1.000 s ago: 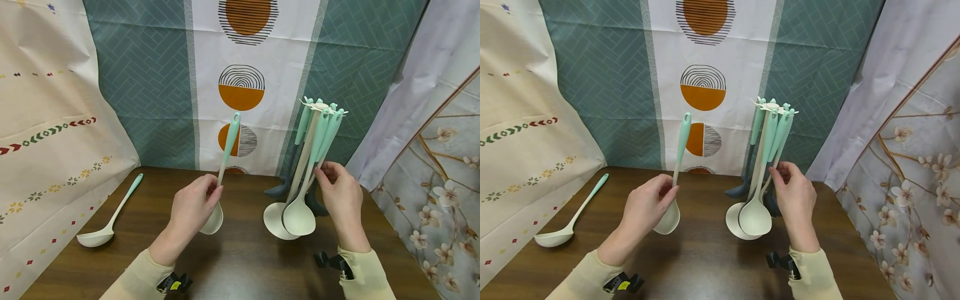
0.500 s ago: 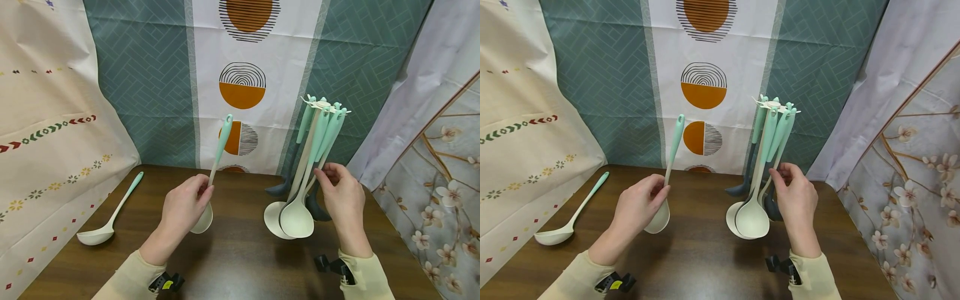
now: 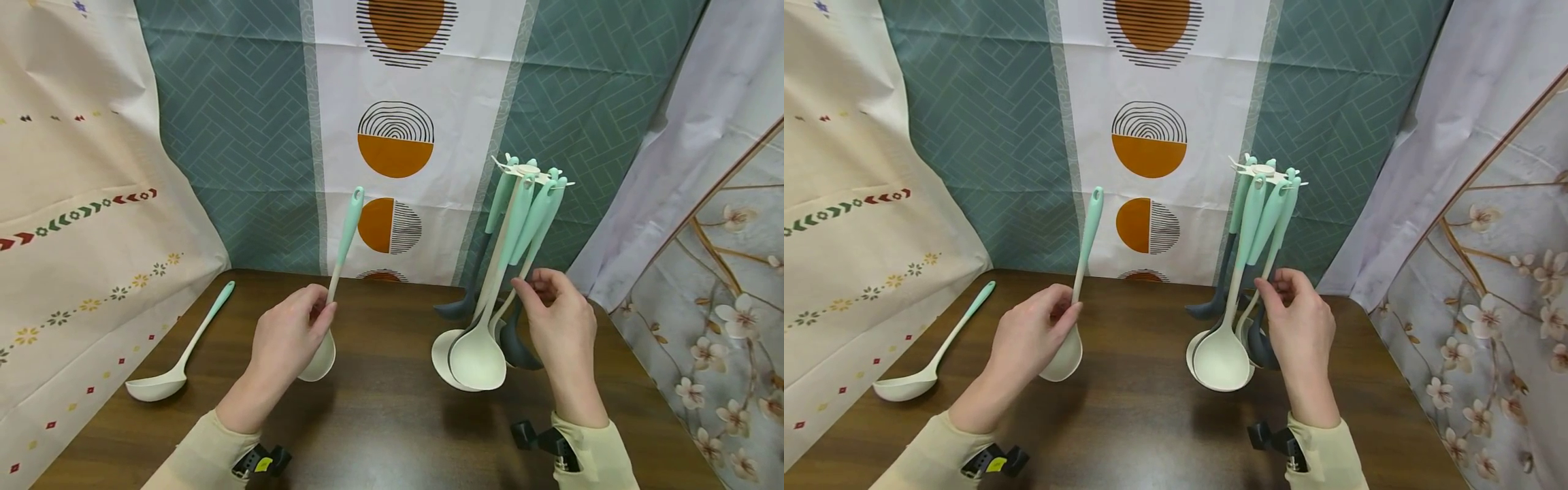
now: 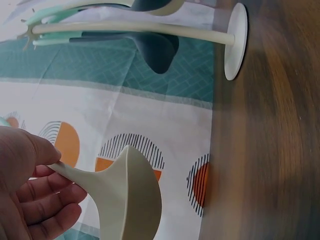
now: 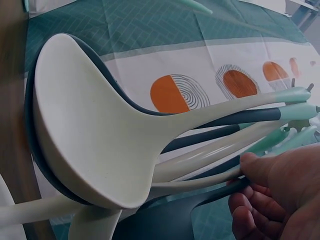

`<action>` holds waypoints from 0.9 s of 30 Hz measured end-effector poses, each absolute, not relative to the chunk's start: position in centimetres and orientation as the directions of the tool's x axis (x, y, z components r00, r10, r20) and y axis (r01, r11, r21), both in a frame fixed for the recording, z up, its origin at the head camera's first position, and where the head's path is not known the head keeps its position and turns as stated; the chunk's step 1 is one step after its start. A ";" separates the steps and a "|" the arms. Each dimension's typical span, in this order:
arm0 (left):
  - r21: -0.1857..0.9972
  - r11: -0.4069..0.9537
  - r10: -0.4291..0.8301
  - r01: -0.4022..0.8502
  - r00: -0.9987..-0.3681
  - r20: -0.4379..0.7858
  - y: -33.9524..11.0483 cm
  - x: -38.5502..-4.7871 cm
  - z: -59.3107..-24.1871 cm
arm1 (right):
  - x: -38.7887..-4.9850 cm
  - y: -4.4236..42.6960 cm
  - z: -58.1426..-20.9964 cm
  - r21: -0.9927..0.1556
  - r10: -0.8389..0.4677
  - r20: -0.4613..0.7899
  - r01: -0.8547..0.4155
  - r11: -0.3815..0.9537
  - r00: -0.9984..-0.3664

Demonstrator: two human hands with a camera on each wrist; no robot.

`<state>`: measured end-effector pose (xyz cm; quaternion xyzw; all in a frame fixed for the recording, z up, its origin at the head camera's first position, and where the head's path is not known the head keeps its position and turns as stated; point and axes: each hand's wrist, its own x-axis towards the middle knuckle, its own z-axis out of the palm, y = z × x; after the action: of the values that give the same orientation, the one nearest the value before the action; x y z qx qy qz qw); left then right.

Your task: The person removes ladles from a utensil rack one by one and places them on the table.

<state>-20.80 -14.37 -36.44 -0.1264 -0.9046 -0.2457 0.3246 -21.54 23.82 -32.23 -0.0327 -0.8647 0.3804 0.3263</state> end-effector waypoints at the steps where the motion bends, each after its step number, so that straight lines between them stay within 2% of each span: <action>1: 0.364 0.848 0.067 0.385 -0.759 0.648 -14.5 -20.8 -36.5 | -21.5 23.8 -32.2 -0.682 0.307 0.537 -0.190 0.706 -0.786; 9: 0.357 0.853 0.063 0.381 -0.753 0.655 -15.2 -21.0 -36.7 | -21.3 23.5 -32.2 -0.680 0.292 0.531 -0.194 0.707 -0.795; 27: 0.344 0.881 0.046 0.323 -0.784 0.619 -16.5 -21.2 -36.8 | -21.1 23.5 -32.0 -0.685 0.268 0.500 -0.187 0.704 -0.823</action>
<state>-21.23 -16.49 -36.85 -0.1006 -0.9181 -0.2217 0.3128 -21.08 23.47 -31.95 -0.0230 -0.8741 0.3841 0.2963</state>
